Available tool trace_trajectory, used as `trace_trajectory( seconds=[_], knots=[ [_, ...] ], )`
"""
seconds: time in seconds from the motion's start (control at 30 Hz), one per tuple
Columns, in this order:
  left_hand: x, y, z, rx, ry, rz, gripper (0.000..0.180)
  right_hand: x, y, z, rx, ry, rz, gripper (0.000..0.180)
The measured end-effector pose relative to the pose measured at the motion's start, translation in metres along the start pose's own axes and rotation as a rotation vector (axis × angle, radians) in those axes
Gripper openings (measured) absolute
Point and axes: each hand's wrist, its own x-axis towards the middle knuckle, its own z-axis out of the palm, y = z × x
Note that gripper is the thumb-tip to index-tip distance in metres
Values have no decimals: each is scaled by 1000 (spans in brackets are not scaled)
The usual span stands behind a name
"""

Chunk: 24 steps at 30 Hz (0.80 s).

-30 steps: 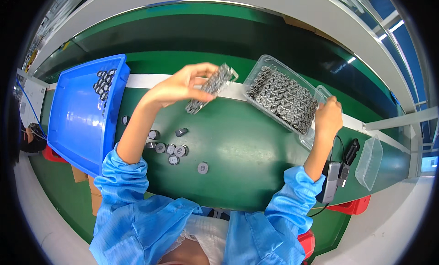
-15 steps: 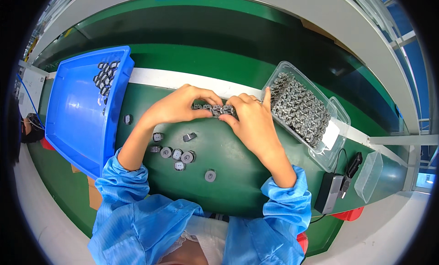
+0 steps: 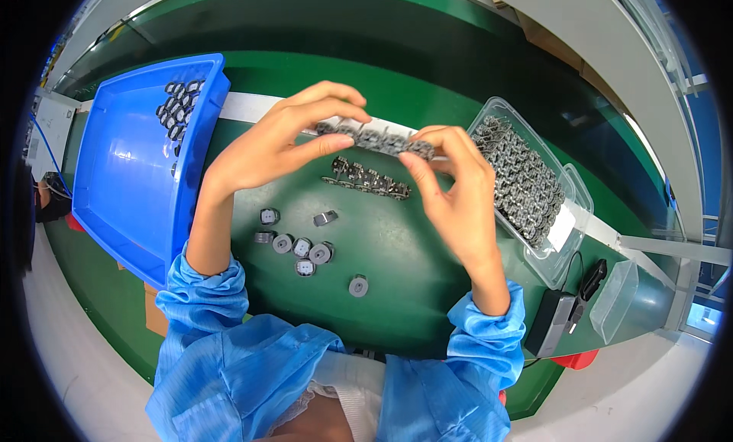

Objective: The person sits at a green workbench and assembles small grey circular components by inserting metal pins into them. They pick up the components and pins from a blue bin and a clear plastic tray, respectively, and place the assembled units into the blue bin.

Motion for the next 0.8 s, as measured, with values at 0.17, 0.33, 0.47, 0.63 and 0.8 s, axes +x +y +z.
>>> trace_trajectory(
  seconds=[0.17,0.33,0.47,0.63,0.8],
  knots=[
    [-1,0,-1,110,-5,-7,14,-5,1,-4,-43,-97,137,40],
    [-3,6,14,131,102,95,12,8,-9,9,-460,-83,-311,43],
    [-2,14,18,180,114,25,12,0,4,28,-283,-151,-128,30],
    [-4,15,27,210,162,-19,14,-4,4,36,-289,-125,-34,27],
    [-4,7,39,274,118,-48,16,-6,6,43,-315,-86,3,28]
  ],
)
